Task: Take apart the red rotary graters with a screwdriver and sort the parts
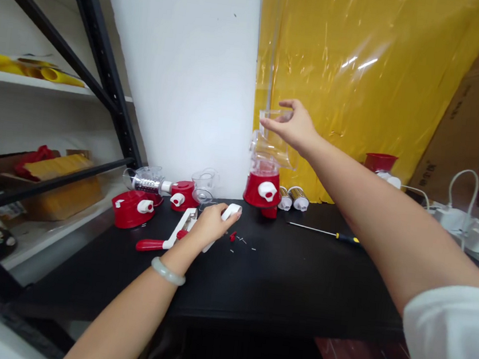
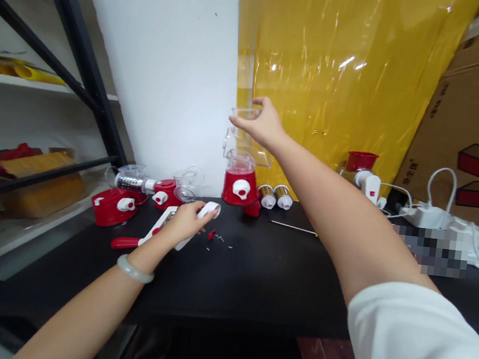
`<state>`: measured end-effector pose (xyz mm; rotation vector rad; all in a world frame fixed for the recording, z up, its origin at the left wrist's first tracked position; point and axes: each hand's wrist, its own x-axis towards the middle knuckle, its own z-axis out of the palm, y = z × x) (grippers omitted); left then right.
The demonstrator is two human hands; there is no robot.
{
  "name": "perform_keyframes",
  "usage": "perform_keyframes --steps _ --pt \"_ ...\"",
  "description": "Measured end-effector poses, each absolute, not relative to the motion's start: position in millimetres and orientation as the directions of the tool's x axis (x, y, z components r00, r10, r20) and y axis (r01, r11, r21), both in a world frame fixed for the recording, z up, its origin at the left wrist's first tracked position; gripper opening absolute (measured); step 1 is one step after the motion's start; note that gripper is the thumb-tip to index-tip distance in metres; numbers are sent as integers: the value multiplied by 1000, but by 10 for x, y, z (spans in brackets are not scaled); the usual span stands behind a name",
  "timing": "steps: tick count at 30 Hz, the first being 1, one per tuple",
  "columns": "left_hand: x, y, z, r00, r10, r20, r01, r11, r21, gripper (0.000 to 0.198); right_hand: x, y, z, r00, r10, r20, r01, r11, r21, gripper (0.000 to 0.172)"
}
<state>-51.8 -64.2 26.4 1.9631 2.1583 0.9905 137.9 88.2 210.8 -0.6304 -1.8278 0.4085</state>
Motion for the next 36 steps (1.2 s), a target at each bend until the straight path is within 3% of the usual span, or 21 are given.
perform_keyframes --steps 8,13,18,24,26,29,31,33,36 --pt "-500 -701 353 -162 938 308 968 91 233 45 1188 1143 2084 -274 446 852 132 895 -426 81" --pt "-522 -670 304 -208 943 261 969 161 188 43 1447 1021 1810 -409 488 771 -10 842 -539 92" --pt "-577 -603 200 -158 955 249 983 129 130 40 1758 863 1626 -559 519 647 -111 726 -679 97" --pt "-604 -575 121 -159 953 259 987 143 76 48 2012 883 1433 -718 447 534 -199 603 -772 95" --pt "-555 -611 162 -134 936 325 989 103 110 55 2055 909 1387 -754 418 507 -234 551 -801 97" --pt "-402 -654 290 59 900 432 950 -184 253 73 2079 935 1338 -798 377 470 -261 487 -833 97" --pt "-268 -625 383 200 891 408 835 -373 404 86 2079 943 1311 -819 357 450 -266 458 -848 95" --pt "-136 -532 446 243 906 348 724 -408 556 109 2078 947 1281 -829 342 442 -272 444 -854 95" --pt "12 -318 460 385 878 284 564 -468 680 117 2089 958 1234 -829 329 452 -283 449 -847 98"
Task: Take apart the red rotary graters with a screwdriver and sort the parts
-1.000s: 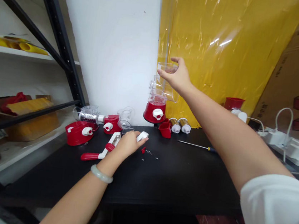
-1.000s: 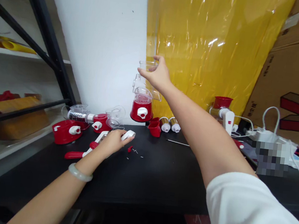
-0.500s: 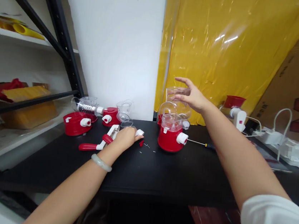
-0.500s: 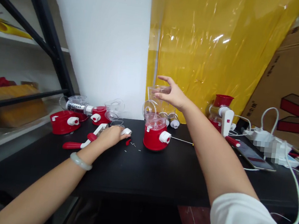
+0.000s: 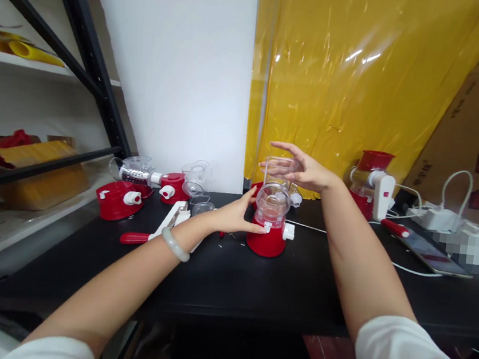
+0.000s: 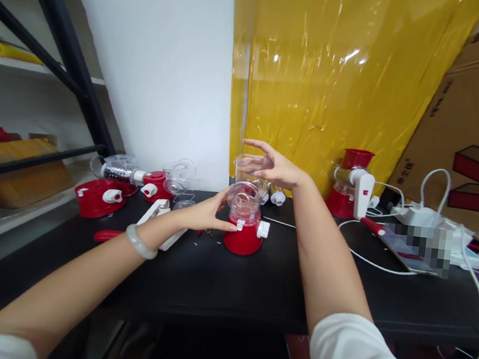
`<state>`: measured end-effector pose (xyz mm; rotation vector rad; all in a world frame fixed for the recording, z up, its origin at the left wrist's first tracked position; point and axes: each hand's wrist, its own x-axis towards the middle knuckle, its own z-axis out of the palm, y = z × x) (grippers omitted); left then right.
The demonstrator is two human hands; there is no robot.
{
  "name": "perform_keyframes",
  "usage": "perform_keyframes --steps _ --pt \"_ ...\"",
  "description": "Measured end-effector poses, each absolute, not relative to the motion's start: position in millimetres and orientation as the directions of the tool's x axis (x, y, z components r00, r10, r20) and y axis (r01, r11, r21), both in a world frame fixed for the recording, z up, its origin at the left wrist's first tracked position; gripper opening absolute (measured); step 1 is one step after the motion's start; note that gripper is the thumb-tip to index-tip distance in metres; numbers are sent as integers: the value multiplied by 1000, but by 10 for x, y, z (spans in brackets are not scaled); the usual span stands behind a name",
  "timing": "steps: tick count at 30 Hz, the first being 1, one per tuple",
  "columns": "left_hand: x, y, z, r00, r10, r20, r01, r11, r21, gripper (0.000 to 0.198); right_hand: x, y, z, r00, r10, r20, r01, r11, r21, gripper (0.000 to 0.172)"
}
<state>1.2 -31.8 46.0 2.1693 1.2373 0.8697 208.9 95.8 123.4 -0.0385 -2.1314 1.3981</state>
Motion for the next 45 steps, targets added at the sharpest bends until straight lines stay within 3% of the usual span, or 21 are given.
perform_keyframes --steps 5,11,18,25,31,37,42,45 --pt "103 -56 367 471 787 400 457 -605 652 114 2121 1008 1192 -837 312 450 -295 436 -850 95" --pt "91 15 270 495 784 376 491 -609 623 119 2121 1031 1213 -831 336 444 -284 431 -857 102" --pt "86 18 214 497 798 339 458 -574 679 125 2091 991 1229 -765 427 482 -196 559 -806 97" --pt "68 41 209 502 807 313 488 -562 668 126 2032 1083 1180 -752 423 505 -224 558 -799 103" --pt "91 31 222 476 835 276 414 -489 768 136 2057 1166 1124 -712 481 511 -198 560 -804 104" --pt "80 65 161 391 910 137 382 -296 875 144 2178 1235 1091 -663 540 518 -173 564 -808 98" --pt "84 -1 228 413 898 152 354 -311 882 128 2252 1288 1165 -647 513 564 -194 605 -772 102" --pt "138 -172 378 384 916 116 491 -308 815 109 2320 1297 1246 -606 513 609 -163 669 -725 101"
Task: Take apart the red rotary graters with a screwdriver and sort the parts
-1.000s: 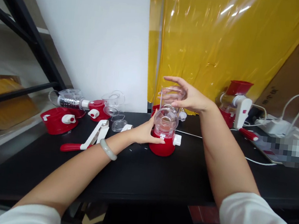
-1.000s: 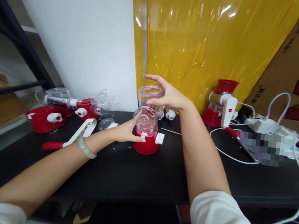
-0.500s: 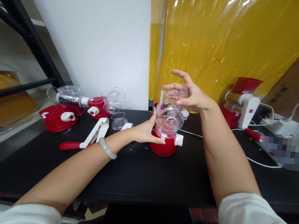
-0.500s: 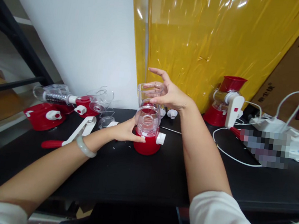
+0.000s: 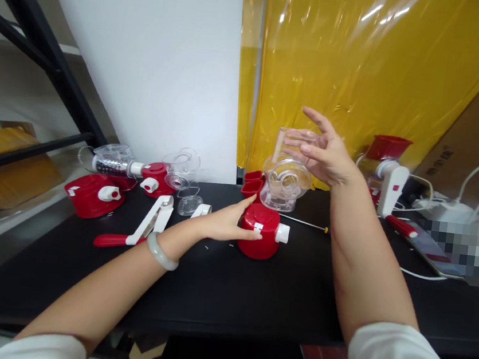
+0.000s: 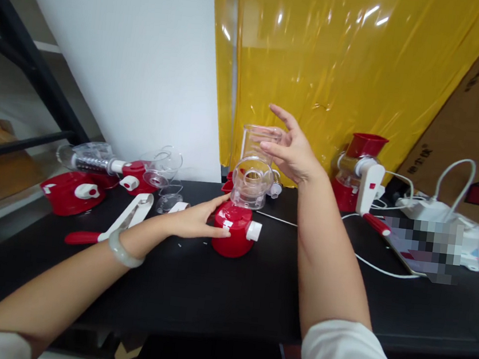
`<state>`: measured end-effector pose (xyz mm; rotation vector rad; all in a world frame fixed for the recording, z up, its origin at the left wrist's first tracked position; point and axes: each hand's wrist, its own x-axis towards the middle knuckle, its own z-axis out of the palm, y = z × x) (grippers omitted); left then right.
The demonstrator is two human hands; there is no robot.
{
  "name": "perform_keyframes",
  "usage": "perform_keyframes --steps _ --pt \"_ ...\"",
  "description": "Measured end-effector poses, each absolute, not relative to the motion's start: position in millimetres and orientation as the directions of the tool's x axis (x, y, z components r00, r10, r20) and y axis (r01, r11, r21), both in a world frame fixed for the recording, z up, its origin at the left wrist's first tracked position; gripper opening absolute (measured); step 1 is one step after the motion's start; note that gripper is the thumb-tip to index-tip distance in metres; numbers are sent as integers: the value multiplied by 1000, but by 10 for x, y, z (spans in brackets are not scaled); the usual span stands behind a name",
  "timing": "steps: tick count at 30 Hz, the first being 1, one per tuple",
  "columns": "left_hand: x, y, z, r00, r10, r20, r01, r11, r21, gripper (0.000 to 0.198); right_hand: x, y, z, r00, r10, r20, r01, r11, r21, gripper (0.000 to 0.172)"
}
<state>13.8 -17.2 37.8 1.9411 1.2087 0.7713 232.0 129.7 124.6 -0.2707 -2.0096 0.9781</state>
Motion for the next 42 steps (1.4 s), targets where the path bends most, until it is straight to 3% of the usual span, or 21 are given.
perform_keyframes --steps 6,13,20,22,26,30,35,42 --pt "404 -430 495 181 964 193 750 -262 607 118 2460 1282 1350 -471 568 675 -22 757 -653 104" --pt "523 -371 395 22 969 244 746 -179 641 109 2480 1228 1376 -436 639 634 1 705 -710 103" --pt "-392 -929 1363 -221 915 338 758 -57 650 89 2533 1198 1374 -420 694 585 -88 610 -787 91" --pt "-867 -1040 1645 -376 853 361 761 63 645 81 2480 1205 1347 -454 682 574 -117 593 -797 86" --pt "-1855 -990 1887 -597 684 419 744 276 608 86 2203 1132 1259 -553 634 542 -142 569 -810 83" --pt "-2479 -692 1805 -606 714 350 710 288 643 93 1874 1025 1131 -635 572 518 -168 553 -816 82" --pt "-2681 -305 1687 -575 759 306 737 319 596 95 1755 1028 1025 -711 497 498 -199 537 -820 83" --pt "-2790 -112 1783 -459 857 233 812 299 502 92 1882 1045 1071 -708 517 481 -188 518 -834 79"
